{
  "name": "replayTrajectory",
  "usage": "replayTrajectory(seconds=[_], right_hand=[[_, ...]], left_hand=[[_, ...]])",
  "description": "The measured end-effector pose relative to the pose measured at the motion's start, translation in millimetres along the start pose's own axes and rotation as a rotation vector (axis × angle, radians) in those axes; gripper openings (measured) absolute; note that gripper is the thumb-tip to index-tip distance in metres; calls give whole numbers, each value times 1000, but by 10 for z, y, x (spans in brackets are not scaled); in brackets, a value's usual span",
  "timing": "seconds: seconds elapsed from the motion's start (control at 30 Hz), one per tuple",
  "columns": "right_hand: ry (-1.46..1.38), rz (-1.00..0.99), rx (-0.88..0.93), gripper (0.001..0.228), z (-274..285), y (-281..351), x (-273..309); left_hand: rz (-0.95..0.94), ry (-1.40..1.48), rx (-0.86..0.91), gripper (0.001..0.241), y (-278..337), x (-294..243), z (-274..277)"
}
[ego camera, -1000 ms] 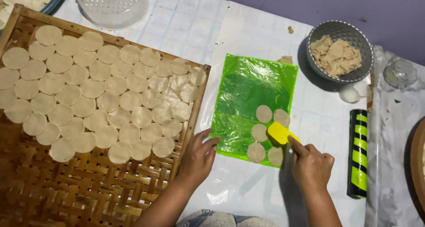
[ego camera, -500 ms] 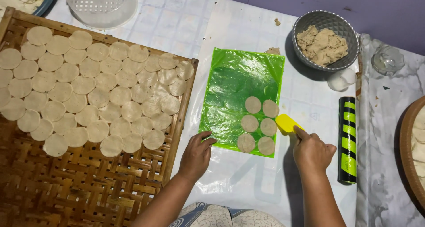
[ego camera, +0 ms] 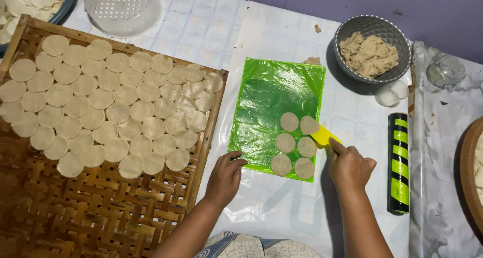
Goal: Flattening dough and arranging small dough circles on a woven mat for drying.
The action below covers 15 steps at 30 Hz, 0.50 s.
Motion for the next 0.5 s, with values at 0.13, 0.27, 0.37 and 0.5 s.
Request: replayTrajectory(seconds=[0.13,0.27,0.37,0.5], right_hand=[[-118,50,-102,38,-104,-26,-64],[-264,249,-145,29,65,66,145],[-312,516,-108,41,342,205,433],[-308,765,0,54,509,343,748]], left_hand=[[193,242,-23,22,-130,-2,57],[258,470,-185,26,-308,-37,140],[140,463,-151,37,-501,-284,394],[54,410,150,49,-657,-224,532]])
Point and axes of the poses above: each hand's wrist, its own y-axis away from the middle knuckle, its own z-axis out of the back of the hand, x = y × z, the point moved 3 cm from there along -y, towards the middle knuckle, and after that the axes turned 4 degrees about y, right-handed, at the moved point
